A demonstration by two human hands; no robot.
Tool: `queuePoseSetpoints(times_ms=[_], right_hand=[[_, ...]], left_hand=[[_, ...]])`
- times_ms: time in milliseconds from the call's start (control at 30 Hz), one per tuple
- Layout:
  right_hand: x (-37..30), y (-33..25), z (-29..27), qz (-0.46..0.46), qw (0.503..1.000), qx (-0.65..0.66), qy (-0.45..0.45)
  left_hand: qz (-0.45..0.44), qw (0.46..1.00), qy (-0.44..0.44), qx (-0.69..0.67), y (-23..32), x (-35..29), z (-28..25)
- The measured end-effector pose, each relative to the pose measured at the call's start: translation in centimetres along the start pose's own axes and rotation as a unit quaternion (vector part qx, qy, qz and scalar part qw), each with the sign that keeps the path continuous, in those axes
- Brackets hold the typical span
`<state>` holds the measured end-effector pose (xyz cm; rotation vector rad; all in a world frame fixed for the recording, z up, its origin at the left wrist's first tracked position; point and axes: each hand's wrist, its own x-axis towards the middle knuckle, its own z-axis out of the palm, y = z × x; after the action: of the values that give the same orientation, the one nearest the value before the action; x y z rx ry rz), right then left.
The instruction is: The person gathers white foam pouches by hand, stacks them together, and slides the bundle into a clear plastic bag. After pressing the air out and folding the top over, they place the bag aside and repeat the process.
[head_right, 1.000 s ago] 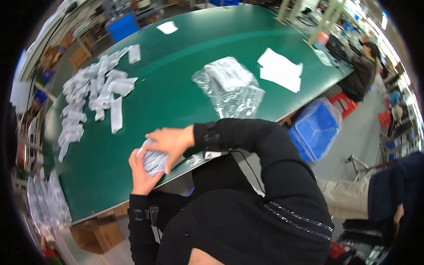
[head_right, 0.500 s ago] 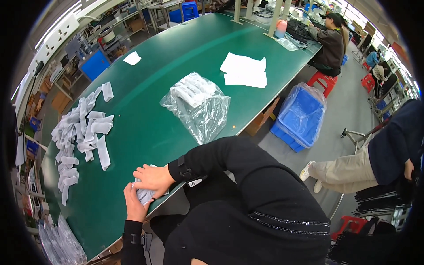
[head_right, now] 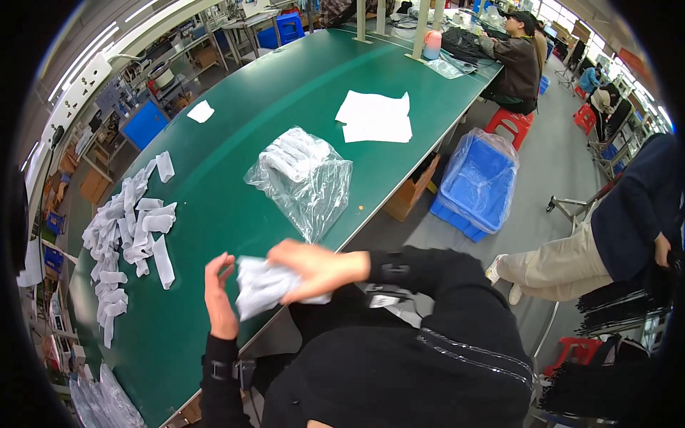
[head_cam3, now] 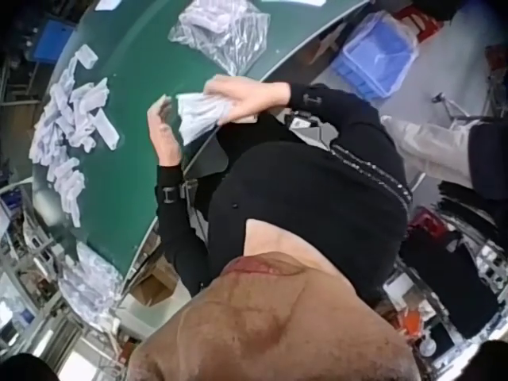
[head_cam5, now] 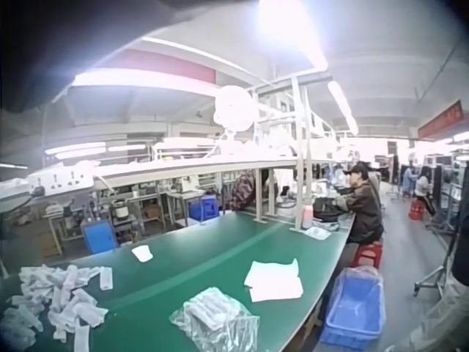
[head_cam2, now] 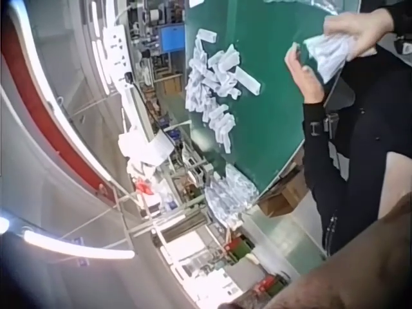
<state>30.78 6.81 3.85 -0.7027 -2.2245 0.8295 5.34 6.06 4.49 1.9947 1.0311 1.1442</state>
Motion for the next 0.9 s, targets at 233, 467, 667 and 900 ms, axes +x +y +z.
queuePoseSetpoints(times_ms=[233,467,667,900], right_hand=[[-10.1,0.2,-11.2,0.303,0.924,0.022,0.233],[-8.4,6.0,-8.8,0.186,0.964,-0.110,0.155],[0.5,9.9,-7.0,0.253,0.945,-0.103,0.180],[4.8,21.7,-2.2,0.264,0.918,0.214,0.207]], left_hand=[[0.100,0.955,0.010,0.278,2.2,7.6,12.3],[0.077,0.978,0.050,0.189,-1.2,9.2,13.1],[0.056,0.989,0.084,0.112,-0.6,8.9,12.5],[0.108,0.987,0.112,0.044,0.6,10.2,15.1]])
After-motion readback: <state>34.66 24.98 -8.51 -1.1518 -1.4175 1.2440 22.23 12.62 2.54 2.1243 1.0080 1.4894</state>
